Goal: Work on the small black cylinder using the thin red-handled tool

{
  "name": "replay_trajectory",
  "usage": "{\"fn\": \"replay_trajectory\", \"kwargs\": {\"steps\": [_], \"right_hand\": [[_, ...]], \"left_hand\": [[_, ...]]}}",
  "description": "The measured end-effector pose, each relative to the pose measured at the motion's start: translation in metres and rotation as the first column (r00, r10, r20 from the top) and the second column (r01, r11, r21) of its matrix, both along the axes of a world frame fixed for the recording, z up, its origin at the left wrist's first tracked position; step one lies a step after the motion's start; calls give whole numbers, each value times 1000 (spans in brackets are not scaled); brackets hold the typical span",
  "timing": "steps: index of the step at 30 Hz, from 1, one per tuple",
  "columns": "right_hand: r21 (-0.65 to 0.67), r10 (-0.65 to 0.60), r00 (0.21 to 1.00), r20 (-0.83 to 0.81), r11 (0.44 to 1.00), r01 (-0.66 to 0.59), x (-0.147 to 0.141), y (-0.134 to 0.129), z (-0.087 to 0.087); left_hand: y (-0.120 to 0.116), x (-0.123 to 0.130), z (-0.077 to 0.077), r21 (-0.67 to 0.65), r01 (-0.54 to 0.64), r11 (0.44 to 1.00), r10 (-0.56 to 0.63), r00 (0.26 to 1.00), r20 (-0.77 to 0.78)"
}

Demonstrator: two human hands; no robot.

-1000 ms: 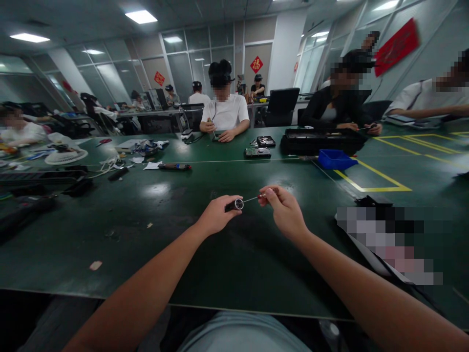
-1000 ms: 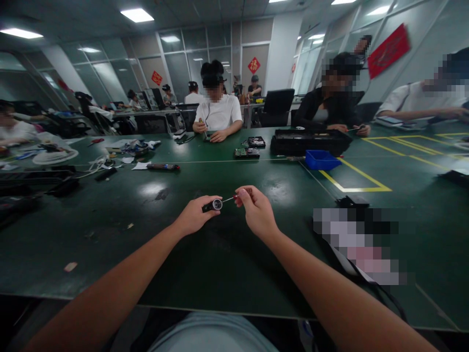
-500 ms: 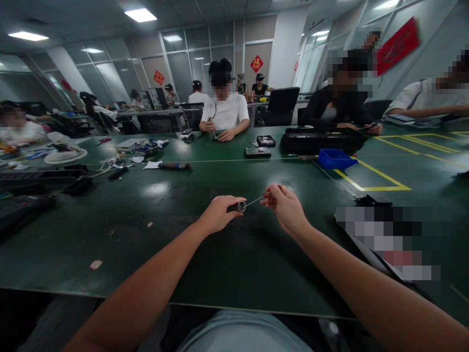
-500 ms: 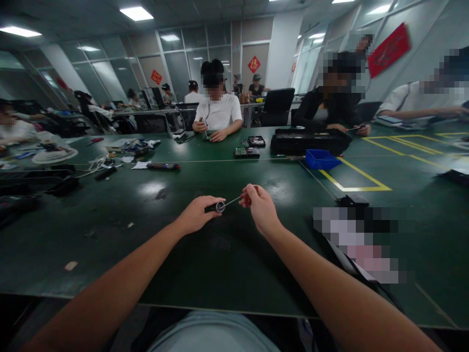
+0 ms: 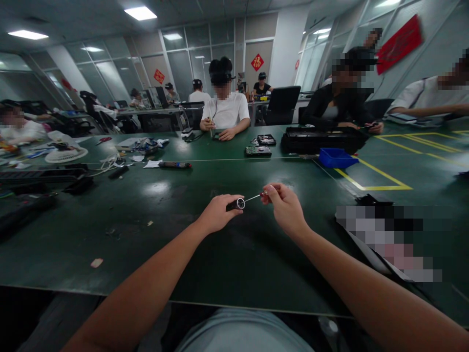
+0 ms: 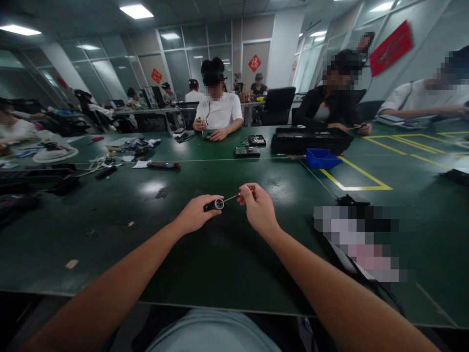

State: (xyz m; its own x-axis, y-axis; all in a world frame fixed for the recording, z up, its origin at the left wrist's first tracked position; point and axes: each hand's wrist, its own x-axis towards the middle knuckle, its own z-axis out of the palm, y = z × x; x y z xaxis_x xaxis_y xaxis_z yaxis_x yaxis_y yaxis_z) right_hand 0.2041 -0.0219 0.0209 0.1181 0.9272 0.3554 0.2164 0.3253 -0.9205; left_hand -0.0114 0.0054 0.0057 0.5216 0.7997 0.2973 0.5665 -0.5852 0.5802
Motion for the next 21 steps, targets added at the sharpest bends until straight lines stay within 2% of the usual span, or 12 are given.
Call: {"fn": "replay_trajectory", "kwargs": {"steps": [3, 7, 9, 17, 21], "right_hand": [[-17, -6, 998, 64, 1000, 7, 1, -1, 3], [-39, -80, 968, 238, 995, 92, 3, -4, 8], [-32, -95, 957, 275, 994, 108, 2, -5, 8], [7, 62, 992, 109, 998, -63, 2, -1, -1], [-39, 58, 984, 167, 998, -52, 2, -1, 1]], "left_hand": [[0, 0, -1, 10, -4, 1000, 4, 1000, -18], [1, 0, -1, 18, -9, 1000, 9, 1000, -24], [1, -1, -1, 22, -8, 1000, 8, 1000, -18], [1, -2, 0, -11, -34, 999, 34, 999, 16], [2, -2, 0, -19, -38, 999, 38, 999, 21]]}}
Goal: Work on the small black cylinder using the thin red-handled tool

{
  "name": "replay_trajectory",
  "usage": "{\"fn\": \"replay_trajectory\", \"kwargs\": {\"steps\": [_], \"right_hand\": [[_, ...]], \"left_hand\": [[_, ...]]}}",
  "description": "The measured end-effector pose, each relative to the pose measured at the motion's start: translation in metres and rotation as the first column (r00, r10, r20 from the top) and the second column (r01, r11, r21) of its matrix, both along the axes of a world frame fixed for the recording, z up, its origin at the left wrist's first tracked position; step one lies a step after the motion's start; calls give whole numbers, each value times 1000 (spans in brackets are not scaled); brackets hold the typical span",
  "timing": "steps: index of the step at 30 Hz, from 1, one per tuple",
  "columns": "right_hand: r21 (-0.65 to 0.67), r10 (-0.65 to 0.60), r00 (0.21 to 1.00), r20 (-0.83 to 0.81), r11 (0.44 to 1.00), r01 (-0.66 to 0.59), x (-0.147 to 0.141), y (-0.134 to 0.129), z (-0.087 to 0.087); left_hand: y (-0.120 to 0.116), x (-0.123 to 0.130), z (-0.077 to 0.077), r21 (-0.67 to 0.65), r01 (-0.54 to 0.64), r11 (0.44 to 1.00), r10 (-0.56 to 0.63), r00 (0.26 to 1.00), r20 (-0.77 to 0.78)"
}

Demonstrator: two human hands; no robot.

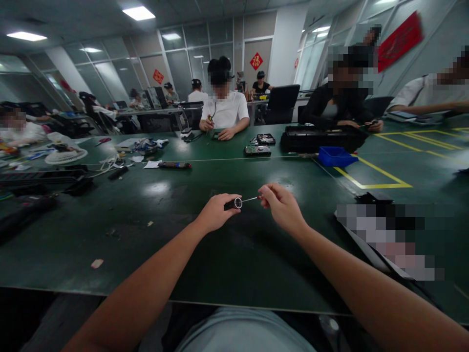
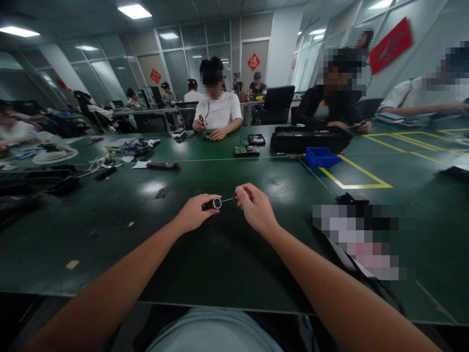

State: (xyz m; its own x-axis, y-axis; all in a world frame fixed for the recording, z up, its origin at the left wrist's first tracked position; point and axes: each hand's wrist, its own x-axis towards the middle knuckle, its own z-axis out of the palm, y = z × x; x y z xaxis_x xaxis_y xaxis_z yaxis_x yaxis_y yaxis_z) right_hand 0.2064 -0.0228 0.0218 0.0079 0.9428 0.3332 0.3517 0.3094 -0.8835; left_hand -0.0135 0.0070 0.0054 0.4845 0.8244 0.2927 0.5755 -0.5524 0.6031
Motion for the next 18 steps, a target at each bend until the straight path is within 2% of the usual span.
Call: {"fn": "replay_trajectory", "kwargs": {"steps": [5, 9, 14, 18], "right_hand": [[-15, -33, 999, 15, 999, 34, -2, -1, 0], [-33, 10, 999, -35, 999, -11, -2, -1, -2], [-33, 37, 999, 8, 999, -37, -2, -2, -2], [-5, 33, 996, -77, 999, -34, -3, -1, -4]], "left_hand": [[1, 0, -1, -2, 6, 1000, -6, 1000, 2], [1, -1, -2, -1, -3, 1000, 3, 1000, 14], [2, -1, -2, -17, -12, 1000, 12, 1000, 6], [2, -1, -1, -18, -8, 1000, 8, 1000, -6]]}}
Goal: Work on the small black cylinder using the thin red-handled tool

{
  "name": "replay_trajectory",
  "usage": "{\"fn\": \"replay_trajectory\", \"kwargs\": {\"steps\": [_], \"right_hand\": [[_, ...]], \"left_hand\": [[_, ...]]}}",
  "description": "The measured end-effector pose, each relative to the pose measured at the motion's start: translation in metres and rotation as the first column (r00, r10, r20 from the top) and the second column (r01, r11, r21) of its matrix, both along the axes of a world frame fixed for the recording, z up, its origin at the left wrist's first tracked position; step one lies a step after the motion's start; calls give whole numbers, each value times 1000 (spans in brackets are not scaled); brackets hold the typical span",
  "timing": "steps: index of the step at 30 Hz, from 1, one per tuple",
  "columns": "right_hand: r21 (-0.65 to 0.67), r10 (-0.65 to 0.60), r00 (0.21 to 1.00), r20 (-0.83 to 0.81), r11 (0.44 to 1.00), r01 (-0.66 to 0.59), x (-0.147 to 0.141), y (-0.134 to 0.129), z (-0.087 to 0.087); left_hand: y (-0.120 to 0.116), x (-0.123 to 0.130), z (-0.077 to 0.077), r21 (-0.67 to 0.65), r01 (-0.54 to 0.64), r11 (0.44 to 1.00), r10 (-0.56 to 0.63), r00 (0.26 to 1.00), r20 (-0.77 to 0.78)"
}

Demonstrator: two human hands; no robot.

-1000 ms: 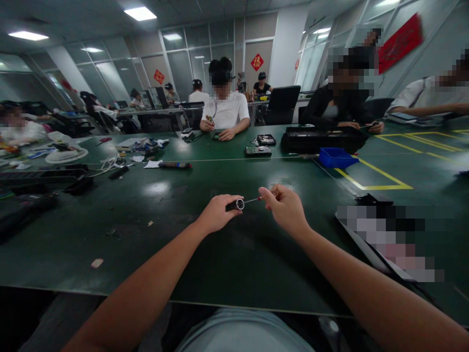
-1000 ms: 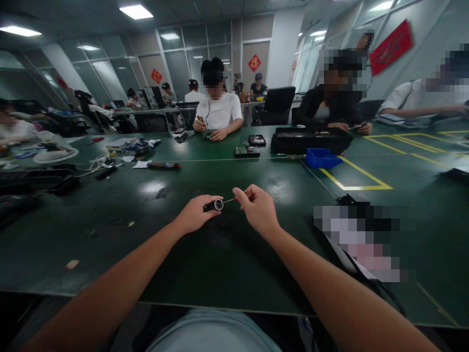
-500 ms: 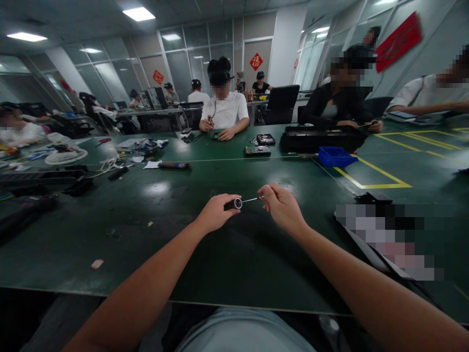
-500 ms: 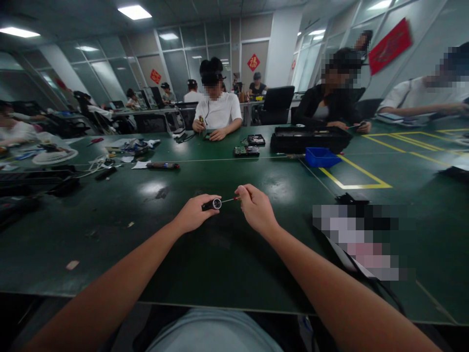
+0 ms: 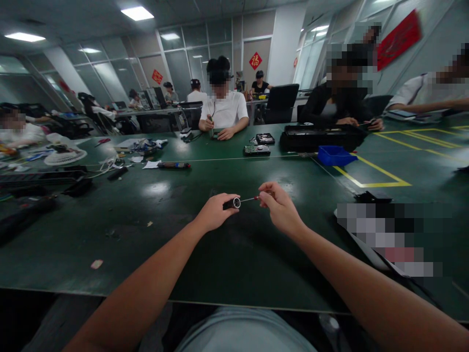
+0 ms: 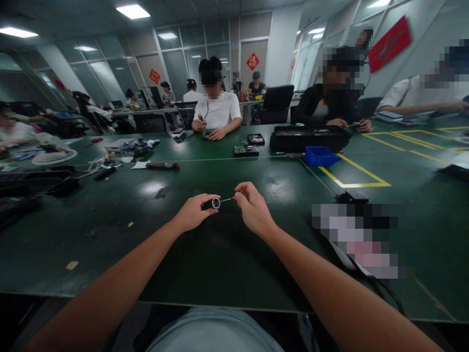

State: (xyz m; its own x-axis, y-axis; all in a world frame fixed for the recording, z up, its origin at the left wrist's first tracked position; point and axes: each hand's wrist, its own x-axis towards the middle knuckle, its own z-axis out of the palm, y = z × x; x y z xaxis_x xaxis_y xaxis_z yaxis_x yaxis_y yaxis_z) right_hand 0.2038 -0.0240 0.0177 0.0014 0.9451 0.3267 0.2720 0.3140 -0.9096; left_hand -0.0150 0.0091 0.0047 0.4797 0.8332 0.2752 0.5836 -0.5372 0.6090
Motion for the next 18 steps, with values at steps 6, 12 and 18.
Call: {"fn": "replay_trajectory", "kwargs": {"steps": [6, 12, 18], "right_hand": [[4, 27, 998, -64, 1000, -27, 1, 2, 2], [-83, -66, 951, -301, 996, 43, -5, 8, -12], [-208, -110, 901, -420, 978, 23, -4, 17, -21]], "left_hand": [[0, 0, -2, 9, 24, 1000, -24, 1000, -4], [-1, 2, -4, 24, 29, 999, -29, 999, 31], [3, 1, -2, 75, 71, 995, -72, 997, 7]]}}
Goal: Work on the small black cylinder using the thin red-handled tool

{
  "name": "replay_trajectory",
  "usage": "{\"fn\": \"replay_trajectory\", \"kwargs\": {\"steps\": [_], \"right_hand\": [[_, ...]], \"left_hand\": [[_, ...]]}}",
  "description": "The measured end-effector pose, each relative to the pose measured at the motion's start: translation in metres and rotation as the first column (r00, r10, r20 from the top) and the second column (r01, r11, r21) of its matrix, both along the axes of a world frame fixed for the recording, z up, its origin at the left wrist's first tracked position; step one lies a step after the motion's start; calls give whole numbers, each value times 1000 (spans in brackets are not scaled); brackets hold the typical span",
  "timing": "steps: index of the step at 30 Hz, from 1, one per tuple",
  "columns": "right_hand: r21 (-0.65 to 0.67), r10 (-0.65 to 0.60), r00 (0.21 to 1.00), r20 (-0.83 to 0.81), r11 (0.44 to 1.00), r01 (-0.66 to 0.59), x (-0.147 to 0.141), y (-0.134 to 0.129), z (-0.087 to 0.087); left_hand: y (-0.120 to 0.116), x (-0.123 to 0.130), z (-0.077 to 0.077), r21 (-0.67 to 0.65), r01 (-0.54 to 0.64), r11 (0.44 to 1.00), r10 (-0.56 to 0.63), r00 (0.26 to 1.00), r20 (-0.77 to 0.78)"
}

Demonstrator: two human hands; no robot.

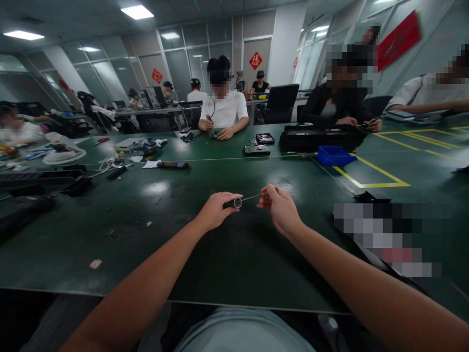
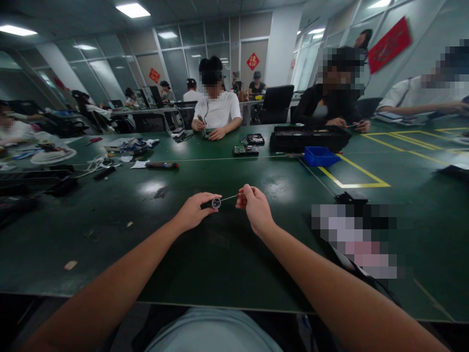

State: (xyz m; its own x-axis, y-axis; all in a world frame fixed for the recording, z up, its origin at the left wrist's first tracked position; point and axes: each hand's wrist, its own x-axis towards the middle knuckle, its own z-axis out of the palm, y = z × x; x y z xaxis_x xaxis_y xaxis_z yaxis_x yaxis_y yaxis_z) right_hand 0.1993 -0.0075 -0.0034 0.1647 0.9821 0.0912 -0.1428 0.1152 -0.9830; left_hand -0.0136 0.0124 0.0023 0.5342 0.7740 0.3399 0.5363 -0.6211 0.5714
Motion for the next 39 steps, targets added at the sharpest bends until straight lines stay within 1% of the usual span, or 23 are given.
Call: {"fn": "replay_trajectory", "kwargs": {"steps": [2, 3, 6, 8, 12, 15, 19, 22, 25, 31, 39], "right_hand": [[-54, 11, 1000, -11, 998, -12, 3, 3, 0], [-58, -4, 1000, -14, 998, 3, 5, 4, 0], [-15, -85, 996, -7, 996, 85, 6, 5, 1], [21, -115, 993, 10, 993, 114, 5, 4, 1], [64, -77, 996, 55, 995, 73, 2, -1, 3], [109, -52, 988, 145, 993, 36, 0, -4, 5], [161, -55, 947, 318, 987, 3, -2, -10, 9], [189, -61, 916, 398, 982, -17, -1, -13, 12], [229, -97, 884, 458, 973, -12, -1, -16, 15], [232, -88, 875, 476, 972, -28, -1, -18, 15], [273, -158, 835, 528, 962, 9, -1, -19, 15]], "left_hand": [[1, 1, 0, 32, -4, 999, 5, 999, -49], [2, 2, 0, 41, -12, 999, 15, 997, -69], [4, 3, -3, 30, -37, 999, 39, 995, -95], [5, 2, -5, 15, -45, 999, 46, 994, -96], [3, 0, -4, -6, -83, 997, 82, 993, -80], [2, 0, -2, -3, -81, 997, 80, 995, -62], [0, 0, -1, 36, -45, 998, 47, 997, -60], [-1, 0, -1, 41, -52, 998, 54, 997, -55], [-1, 0, 0, 26, -61, 998, 62, 997, -42], [-2, 1, 1, 2, -70, 998, 70, 997, -40], [-2, 2, 0, -42, -50, 998, 49, 998, -33]]}}
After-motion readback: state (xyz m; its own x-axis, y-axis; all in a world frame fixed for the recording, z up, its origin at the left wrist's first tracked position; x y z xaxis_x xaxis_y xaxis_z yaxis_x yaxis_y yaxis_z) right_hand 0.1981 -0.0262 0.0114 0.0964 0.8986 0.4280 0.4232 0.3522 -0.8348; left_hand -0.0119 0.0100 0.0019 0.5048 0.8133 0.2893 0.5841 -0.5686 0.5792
